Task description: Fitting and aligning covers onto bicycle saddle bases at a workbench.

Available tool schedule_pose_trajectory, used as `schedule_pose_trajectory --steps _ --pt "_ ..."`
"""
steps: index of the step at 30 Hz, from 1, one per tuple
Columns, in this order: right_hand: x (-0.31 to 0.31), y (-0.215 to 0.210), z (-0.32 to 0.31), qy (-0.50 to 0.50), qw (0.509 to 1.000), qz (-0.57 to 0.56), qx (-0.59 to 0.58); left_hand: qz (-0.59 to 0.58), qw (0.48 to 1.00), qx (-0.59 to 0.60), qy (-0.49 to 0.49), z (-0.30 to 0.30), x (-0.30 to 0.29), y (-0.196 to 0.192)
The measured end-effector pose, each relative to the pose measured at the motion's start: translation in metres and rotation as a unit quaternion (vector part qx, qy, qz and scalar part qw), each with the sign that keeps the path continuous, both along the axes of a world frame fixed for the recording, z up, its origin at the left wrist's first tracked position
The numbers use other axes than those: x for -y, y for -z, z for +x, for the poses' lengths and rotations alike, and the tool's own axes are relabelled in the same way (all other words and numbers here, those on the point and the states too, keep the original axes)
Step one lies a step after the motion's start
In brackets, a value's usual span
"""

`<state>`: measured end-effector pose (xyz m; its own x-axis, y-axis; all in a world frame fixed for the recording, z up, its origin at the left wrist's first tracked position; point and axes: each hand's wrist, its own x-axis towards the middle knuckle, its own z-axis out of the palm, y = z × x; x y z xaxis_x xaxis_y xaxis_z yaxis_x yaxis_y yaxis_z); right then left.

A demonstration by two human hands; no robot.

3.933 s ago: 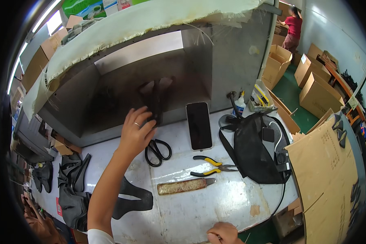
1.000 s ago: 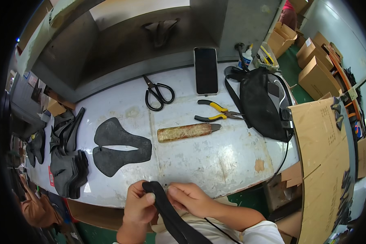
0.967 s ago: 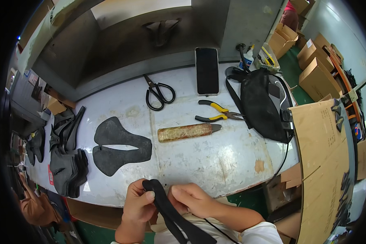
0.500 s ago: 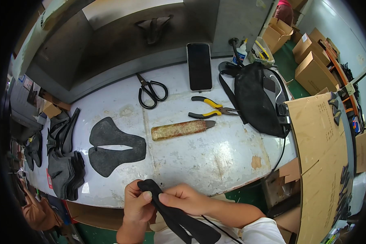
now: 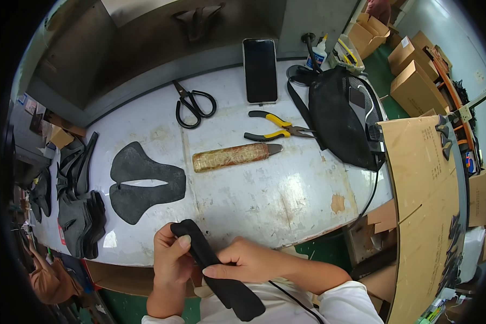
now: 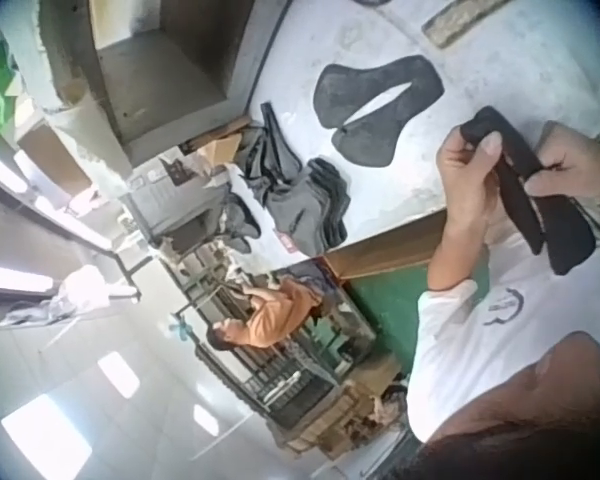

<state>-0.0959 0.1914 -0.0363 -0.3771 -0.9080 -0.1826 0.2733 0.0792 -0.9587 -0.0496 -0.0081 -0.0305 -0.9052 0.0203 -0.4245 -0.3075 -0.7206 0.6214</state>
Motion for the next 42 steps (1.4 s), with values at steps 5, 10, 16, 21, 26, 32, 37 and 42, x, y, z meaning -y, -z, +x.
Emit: schedule_pose_trajectory --steps 5,10,16,21,26,32,37,42 --pt "0.001 0.011 0.005 0.015 0.997 -0.019 0.069 -0.019 0.999 -0.003 -0.040 -0.003 0.002 0.003" --pt "-0.004 0.020 0.006 -0.056 0.998 -0.006 0.026 -0.028 0.998 -0.020 -0.050 -0.002 0.009 0.005" --pt "-0.009 0.025 0.015 -0.064 0.994 -0.047 0.077 -0.074 0.992 -0.032 -0.094 -0.007 0.013 0.000" --pt "-0.012 0.026 0.012 -0.095 0.988 -0.097 0.071 -0.066 0.992 -0.055 -0.095 -0.002 0.020 0.006" --pt "-0.010 0.032 0.014 -0.096 0.987 -0.092 0.088 -0.036 0.992 -0.069 -0.100 -0.001 0.025 0.007" --pt "0.005 0.013 0.012 0.069 0.971 -0.171 0.151 0.013 0.995 -0.094 0.033 -0.001 0.001 -0.005" --pt "0.011 -0.012 -0.002 0.245 0.957 -0.027 -0.153 -0.088 0.990 -0.098 0.054 0.002 -0.017 -0.004" --pt "0.005 -0.013 0.007 0.286 0.954 -0.058 -0.064 -0.053 0.981 -0.177 0.056 0.010 -0.011 0.003"
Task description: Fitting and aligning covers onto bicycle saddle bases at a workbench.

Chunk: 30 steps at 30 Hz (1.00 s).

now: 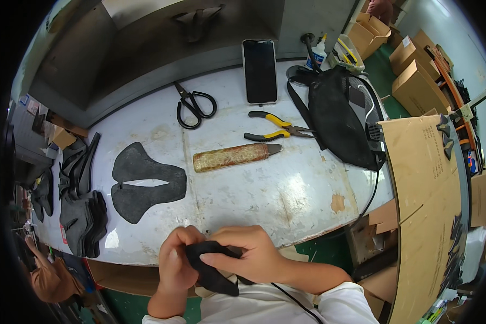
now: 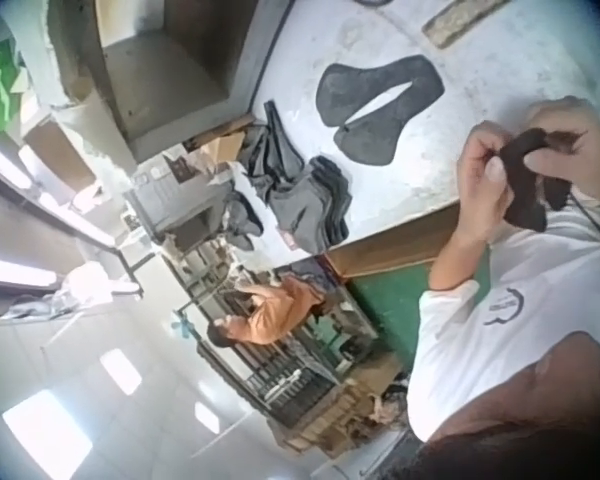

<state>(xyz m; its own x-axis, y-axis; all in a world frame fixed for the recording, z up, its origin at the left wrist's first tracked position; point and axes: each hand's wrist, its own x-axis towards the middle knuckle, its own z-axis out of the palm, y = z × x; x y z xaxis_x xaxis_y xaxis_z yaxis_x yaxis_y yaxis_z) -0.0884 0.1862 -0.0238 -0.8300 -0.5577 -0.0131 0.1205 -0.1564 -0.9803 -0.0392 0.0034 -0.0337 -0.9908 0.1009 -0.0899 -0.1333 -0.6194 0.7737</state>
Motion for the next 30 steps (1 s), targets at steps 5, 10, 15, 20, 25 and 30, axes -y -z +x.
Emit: schedule_pose_trajectory --steps 5,10,15,20,25,30 --pt "-0.005 -0.001 0.000 -0.057 0.995 -0.049 0.073 -0.422 0.888 -0.159 -0.090 0.000 0.001 -0.022" --pt "-0.005 -0.016 0.006 -0.061 0.978 -0.102 0.170 -0.176 0.983 -0.039 0.029 -0.006 0.001 -0.018" --pt "0.008 0.001 0.012 -0.024 0.901 -0.261 0.347 -0.245 0.964 -0.084 -0.053 -0.011 -0.005 -0.016" --pt "0.006 0.001 0.006 0.025 0.904 -0.262 0.336 -0.254 0.963 -0.091 0.024 -0.003 0.007 -0.022" --pt "0.006 -0.013 0.001 0.013 0.894 -0.250 0.371 -0.147 0.986 0.035 0.077 -0.007 0.003 -0.026" --pt "0.006 -0.013 -0.001 0.027 0.901 -0.240 0.360 -0.060 0.972 0.198 0.110 0.000 0.010 -0.018"
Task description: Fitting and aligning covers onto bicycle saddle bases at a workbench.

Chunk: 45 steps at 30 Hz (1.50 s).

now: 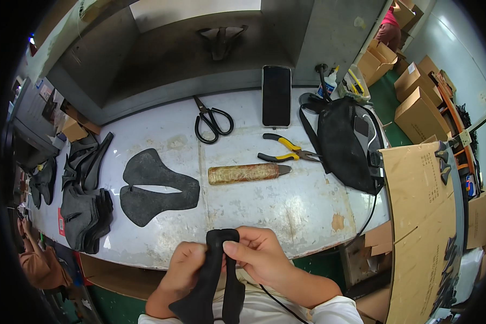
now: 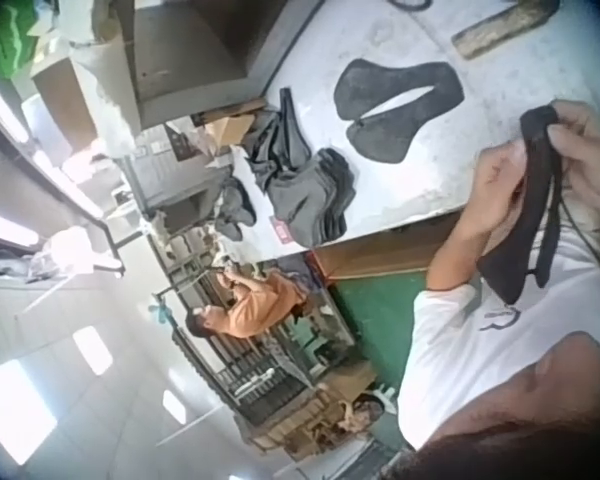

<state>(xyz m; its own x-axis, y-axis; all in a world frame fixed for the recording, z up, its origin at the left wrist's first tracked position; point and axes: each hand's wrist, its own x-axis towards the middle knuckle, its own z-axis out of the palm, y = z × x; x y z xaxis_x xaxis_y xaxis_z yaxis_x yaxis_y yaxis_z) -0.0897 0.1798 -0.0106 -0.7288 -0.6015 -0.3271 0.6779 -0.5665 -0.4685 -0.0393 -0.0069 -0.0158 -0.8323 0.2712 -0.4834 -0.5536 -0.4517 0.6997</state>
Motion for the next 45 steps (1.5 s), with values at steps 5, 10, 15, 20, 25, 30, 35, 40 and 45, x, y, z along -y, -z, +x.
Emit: schedule_pose_trajectory --steps 5,10,15,20,25,30,35,40,45 --pt "-0.005 -0.007 0.002 -0.012 0.961 0.216 -0.170 -0.174 0.964 -0.186 0.078 -0.006 -0.003 -0.029" --pt "-0.001 -0.009 0.023 0.143 0.749 0.341 -0.550 -0.220 0.928 -0.278 -0.117 -0.002 -0.002 -0.029" --pt "0.020 -0.015 0.019 0.018 0.781 0.318 -0.538 -0.192 0.910 -0.262 -0.259 -0.006 -0.007 -0.018" --pt "0.014 -0.007 0.015 0.015 0.815 0.280 -0.507 -0.217 0.930 -0.261 -0.144 -0.013 -0.005 -0.033" --pt "0.008 -0.022 0.019 -0.131 0.923 0.211 -0.296 -0.345 0.877 -0.276 -0.190 -0.008 0.009 -0.009" --pt "0.008 -0.015 0.009 0.008 0.801 0.287 -0.525 -0.034 0.970 -0.157 -0.180 -0.002 -0.023 -0.015" --pt "0.000 -0.024 -0.005 0.033 0.748 0.335 -0.572 0.182 0.980 0.063 -0.057 0.029 -0.033 0.016" --pt "0.001 -0.021 -0.009 -0.007 0.747 0.353 -0.564 -0.090 0.986 -0.123 0.070 0.045 -0.027 0.035" --pt "-0.006 -0.029 -0.021 -0.003 0.614 0.435 -0.659 -0.320 0.886 -0.326 0.077 0.028 -0.018 0.009"
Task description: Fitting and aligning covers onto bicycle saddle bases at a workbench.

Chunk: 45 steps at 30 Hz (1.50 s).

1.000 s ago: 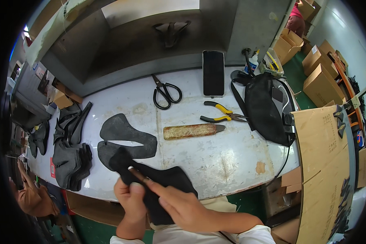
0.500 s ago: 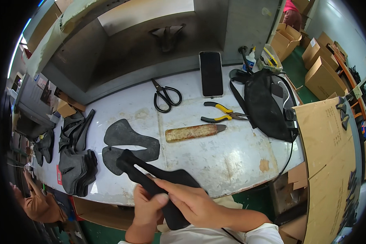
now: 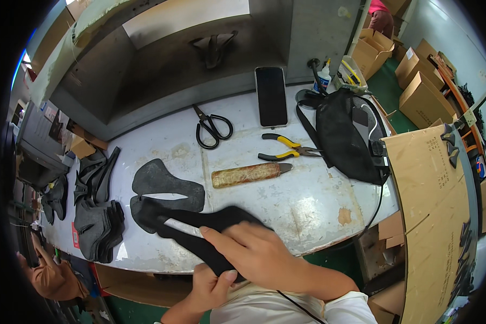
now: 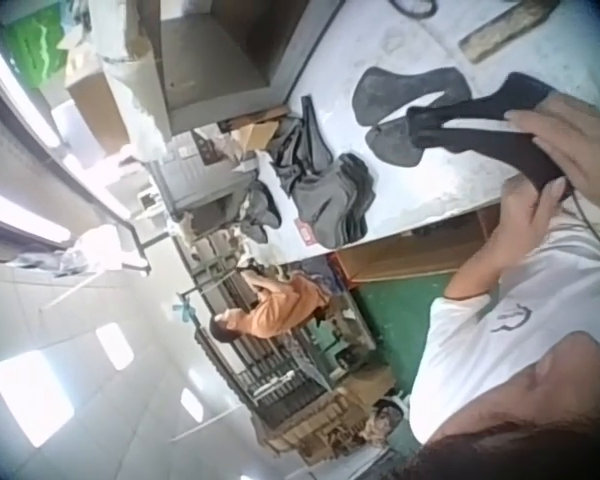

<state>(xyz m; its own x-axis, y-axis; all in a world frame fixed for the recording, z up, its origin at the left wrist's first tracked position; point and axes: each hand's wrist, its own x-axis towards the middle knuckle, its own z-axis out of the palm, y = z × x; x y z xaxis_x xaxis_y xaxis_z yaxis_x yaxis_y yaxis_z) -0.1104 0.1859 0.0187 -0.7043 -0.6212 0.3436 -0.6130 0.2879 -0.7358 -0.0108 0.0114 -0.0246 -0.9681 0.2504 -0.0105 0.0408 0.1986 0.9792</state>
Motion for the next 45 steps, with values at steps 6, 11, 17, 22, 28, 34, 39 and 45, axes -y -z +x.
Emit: schedule_pose_trajectory --steps 6,11,17,22,28,34,39,45 --pt "0.006 0.036 0.012 0.221 0.943 -0.245 -0.044 0.174 0.955 0.015 -0.241 0.006 -0.008 -0.001" --pt "0.018 0.034 0.016 0.032 0.701 -0.473 0.533 0.197 0.946 -0.017 -0.255 0.012 -0.025 0.015" --pt "0.007 0.031 0.020 0.000 0.813 -0.317 0.488 0.362 0.872 0.110 -0.312 0.000 0.014 0.044" --pt "0.004 0.042 0.020 -0.061 0.839 -0.237 0.486 0.289 0.910 0.266 -0.131 0.008 0.044 0.011" --pt "-0.006 0.028 0.001 -0.126 0.948 -0.042 0.291 0.120 0.925 0.323 -0.159 0.011 0.033 -0.018" --pt "-0.004 0.040 0.004 -0.232 0.801 -0.164 0.527 0.003 0.959 0.285 0.011 0.007 0.054 -0.006" --pt "0.011 0.045 0.012 -0.121 0.601 -0.177 0.770 0.126 0.925 0.343 -0.104 0.005 0.017 -0.038" --pt "0.014 0.047 0.022 -0.009 0.865 -0.224 0.449 0.218 0.891 0.348 -0.195 -0.003 0.007 -0.027"
